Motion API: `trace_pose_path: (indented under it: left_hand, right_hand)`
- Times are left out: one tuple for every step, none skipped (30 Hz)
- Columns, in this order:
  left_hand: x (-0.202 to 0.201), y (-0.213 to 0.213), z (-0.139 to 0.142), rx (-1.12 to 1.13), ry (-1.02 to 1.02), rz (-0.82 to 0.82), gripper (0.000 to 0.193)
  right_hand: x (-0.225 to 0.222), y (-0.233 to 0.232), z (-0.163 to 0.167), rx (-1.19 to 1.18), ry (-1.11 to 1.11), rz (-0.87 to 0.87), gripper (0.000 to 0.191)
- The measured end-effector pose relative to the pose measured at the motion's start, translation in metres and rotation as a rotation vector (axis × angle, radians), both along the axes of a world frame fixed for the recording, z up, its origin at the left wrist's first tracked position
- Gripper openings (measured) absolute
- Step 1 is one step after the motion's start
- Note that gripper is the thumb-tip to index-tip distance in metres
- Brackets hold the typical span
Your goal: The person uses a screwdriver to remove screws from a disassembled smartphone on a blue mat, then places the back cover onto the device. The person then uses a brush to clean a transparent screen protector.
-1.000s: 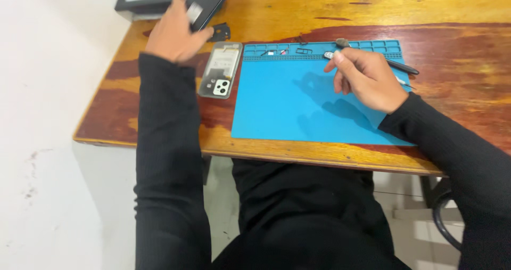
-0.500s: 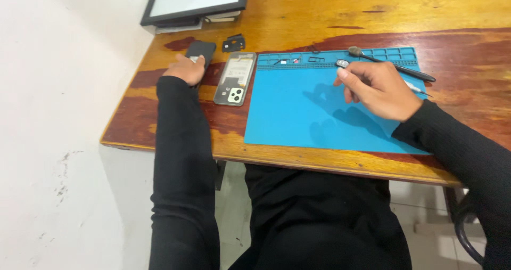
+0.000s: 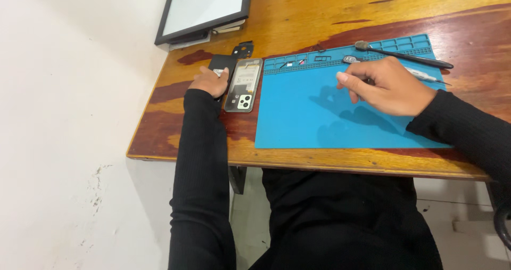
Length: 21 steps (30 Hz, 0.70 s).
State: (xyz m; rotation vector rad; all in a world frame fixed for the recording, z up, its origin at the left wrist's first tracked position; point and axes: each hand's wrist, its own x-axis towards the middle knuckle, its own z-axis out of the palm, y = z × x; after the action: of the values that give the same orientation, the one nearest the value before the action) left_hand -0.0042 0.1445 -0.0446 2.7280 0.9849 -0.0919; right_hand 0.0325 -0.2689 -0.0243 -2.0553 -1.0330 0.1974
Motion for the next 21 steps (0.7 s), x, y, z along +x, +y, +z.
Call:
trace_pose_path:
  left_hand:
    - [0.0012, -0.0019, -0.0013, 0.012, 0.006, -0.004, 0.087]
    - [0.0020, -0.0039, -0.0025, 0.023, 0.012, -0.007, 0.086]
    - [0.0020, -0.0053, -0.0037, 0.032, 0.017, -0.009, 0.085]
    - [0.0016, -0.0057, -0.0043, 0.053, 0.025, -0.017, 0.085]
    - [0.0012, -0.0057, -0.0047, 0.075, 0.031, -0.025, 0.086]
    - [0.0011, -0.0059, -0.0050, 0.097, 0.038, -0.034, 0.086]
    - [0.0017, -0.0056, -0.0049, 0.145, 0.041, -0.050, 0.086]
    - [0.0021, -0.0052, -0.0048, 0.191, 0.044, -0.066, 0.087]
    - [0.0016, -0.0048, -0.0057, 0.236, 0.049, -0.081, 0.087]
    - [0.0005, -0.0044, -0.0063, 0.263, 0.056, -0.093, 0.088]
    - [0.0002, -0.0036, -0.0058, 0.291, 0.062, -0.106, 0.088]
    - [-0.0003, -0.0030, -0.0059, 0.318, 0.067, -0.119, 0.089]
    - [-0.0004, -0.0029, -0.0057, 0.293, 0.085, -0.134, 0.088]
    - [-0.0001, -0.0030, -0.0044, 0.266, 0.101, -0.149, 0.086]
    - [0.0001, -0.0035, -0.0039, 0.238, 0.117, -0.165, 0.085]
    - [0.0000, -0.0044, -0.0032, 0.249, 0.123, -0.179, 0.084]
    - [0.0002, -0.0057, -0.0025, 0.260, 0.129, -0.194, 0.084]
    - [-0.0003, -0.0075, -0.0023, 0.267, 0.137, -0.209, 0.083]
    - [-0.0007, -0.0089, -0.0018, 0.256, 0.114, -0.175, 0.085]
    - [-0.0011, -0.0099, -0.0008, 0.245, 0.091, -0.140, 0.087]
    - [-0.0011, -0.0109, -0.0001, 0.234, 0.068, -0.106, 0.090]
  right_hand:
    - [-0.0006, 0.0007, 0.0012, -0.016, 0.004, -0.006, 0.043]
    - [-0.0013, 0.0011, 0.0025, -0.034, 0.009, -0.012, 0.043]
    - [-0.0021, 0.0015, 0.0035, -0.054, 0.013, -0.017, 0.044]
    - [-0.0029, 0.0021, 0.0045, -0.057, 0.017, -0.015, 0.044]
    - [-0.0039, 0.0027, 0.0052, -0.060, 0.021, -0.012, 0.045]
    - [-0.0047, 0.0027, 0.0058, -0.063, 0.026, -0.010, 0.045]
    - [-0.0053, 0.0030, 0.0063, -0.068, 0.033, -0.014, 0.046]
    - [-0.0057, 0.0031, 0.0065, -0.075, 0.041, -0.017, 0.046]
    - [-0.0062, 0.0033, 0.0063, -0.083, 0.051, -0.019, 0.047]
    - [-0.0066, 0.0030, 0.0061, -0.088, 0.055, -0.024, 0.047]
    - [-0.0063, 0.0026, 0.0060, -0.091, 0.057, -0.030, 0.046]
    - [-0.0060, 0.0022, 0.0059, -0.096, 0.058, -0.036, 0.046]
    - [-0.0053, 0.0021, 0.0056, -0.086, 0.028, -0.026, 0.046]
    - [-0.0045, 0.0017, 0.0057, -0.077, -0.003, -0.017, 0.046]
    - [-0.0038, 0.0013, 0.0054, -0.069, -0.033, -0.008, 0.046]
    - [-0.0031, 0.0010, 0.0052, -0.079, -0.018, -0.013, 0.045]
    - [-0.0023, 0.0001, 0.0052, -0.089, -0.004, -0.020, 0.045]
    - [-0.0019, -0.0008, 0.0050, -0.102, 0.013, -0.026, 0.045]
    - [-0.0014, -0.0012, 0.0046, -0.102, -0.003, -0.023, 0.044]
    - [-0.0008, -0.0017, 0.0044, -0.102, -0.020, -0.019, 0.043]
    - [-0.0001, -0.0017, 0.0042, -0.103, -0.037, -0.016, 0.042]
